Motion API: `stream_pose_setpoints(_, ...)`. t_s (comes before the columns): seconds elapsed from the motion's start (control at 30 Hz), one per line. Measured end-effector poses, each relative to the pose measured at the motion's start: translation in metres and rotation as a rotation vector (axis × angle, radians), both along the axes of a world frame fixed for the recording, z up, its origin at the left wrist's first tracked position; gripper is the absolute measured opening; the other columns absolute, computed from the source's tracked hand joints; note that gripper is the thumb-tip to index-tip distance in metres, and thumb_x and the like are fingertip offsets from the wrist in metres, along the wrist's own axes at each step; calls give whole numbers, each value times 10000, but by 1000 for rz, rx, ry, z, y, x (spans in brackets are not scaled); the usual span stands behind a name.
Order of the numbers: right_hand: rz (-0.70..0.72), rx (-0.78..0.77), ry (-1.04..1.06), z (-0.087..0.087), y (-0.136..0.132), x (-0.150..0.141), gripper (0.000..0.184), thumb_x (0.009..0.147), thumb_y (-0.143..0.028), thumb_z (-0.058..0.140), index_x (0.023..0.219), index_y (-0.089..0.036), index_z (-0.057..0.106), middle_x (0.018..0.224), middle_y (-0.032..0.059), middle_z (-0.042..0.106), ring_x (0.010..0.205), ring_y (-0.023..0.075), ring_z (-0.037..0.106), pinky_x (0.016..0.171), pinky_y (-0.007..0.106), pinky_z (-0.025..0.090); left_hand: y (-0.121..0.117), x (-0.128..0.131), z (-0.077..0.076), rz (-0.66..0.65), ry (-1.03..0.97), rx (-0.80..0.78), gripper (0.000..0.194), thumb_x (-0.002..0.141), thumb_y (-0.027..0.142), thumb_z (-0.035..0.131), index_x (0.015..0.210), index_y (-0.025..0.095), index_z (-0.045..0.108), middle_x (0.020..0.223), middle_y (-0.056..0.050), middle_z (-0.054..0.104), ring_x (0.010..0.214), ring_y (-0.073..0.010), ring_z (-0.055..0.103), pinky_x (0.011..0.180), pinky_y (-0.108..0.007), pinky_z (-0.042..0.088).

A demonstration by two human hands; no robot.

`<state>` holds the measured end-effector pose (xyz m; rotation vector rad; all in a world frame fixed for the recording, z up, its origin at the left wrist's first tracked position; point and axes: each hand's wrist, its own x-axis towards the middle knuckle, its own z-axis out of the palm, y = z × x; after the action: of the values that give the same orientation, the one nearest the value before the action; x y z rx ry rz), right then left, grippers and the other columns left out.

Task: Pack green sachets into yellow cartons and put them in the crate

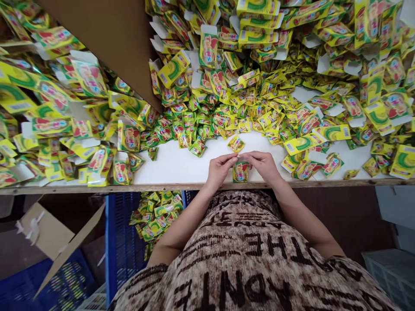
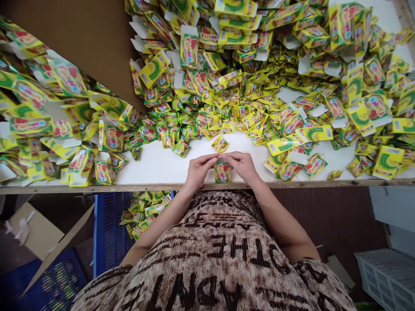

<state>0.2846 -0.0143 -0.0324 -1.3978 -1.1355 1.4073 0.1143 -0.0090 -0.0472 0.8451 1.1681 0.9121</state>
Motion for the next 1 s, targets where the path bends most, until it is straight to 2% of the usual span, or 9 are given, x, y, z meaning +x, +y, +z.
stream_pose_setpoints(0.17,-13,-114,114,-5,4,5,289,678,-415,801,856,-189,775,787,28,735,662,130,607,511,229,482,2,1,-1,-38,28,45,384,740,394,754,1046,162,747,1032,-78,758,930,-197,682,882,-330,537)
stream_pose_setpoints(0.33,-20,-104,102,-7,3,4,281,645,-390,832,821,-180,772,740,29,729,620,117,595,521,233,473,5,2,-1,-82,11,44,320,711,353,777,940,133,734,832,-44,739,753,-141,648,766,-275,527)
stream_pose_setpoints(0.47,-48,-73,64,-9,0,3,290,649,-417,828,812,-183,777,770,45,733,642,137,617,535,254,505,6,2,-3,-83,49,61,340,693,405,791,892,135,736,861,-60,748,795,-167,662,805,-309,538)
stream_pose_setpoints(0.7,7,107,-62,-11,-5,5,249,744,-434,771,847,-207,770,842,53,695,702,156,633,585,288,545,0,-4,-2,-118,143,258,281,764,403,747,892,153,764,959,-101,750,906,-199,683,869,-333,536)
stream_pose_setpoints(0.9,0,304,-179,-13,-28,5,150,851,-344,688,940,-244,755,942,55,682,928,183,643,819,345,543,-14,-6,-10,-214,150,285,298,790,384,736,984,162,692,897,-43,720,732,-130,629,673,-246,508)
stream_pose_setpoints(1.0,14,233,-184,-14,-24,12,182,879,-364,640,936,-235,754,938,51,681,833,168,642,717,314,545,-13,-4,-12,-294,217,404,283,857,364,667,1075,185,691,979,-64,712,858,-158,638,739,-260,505)
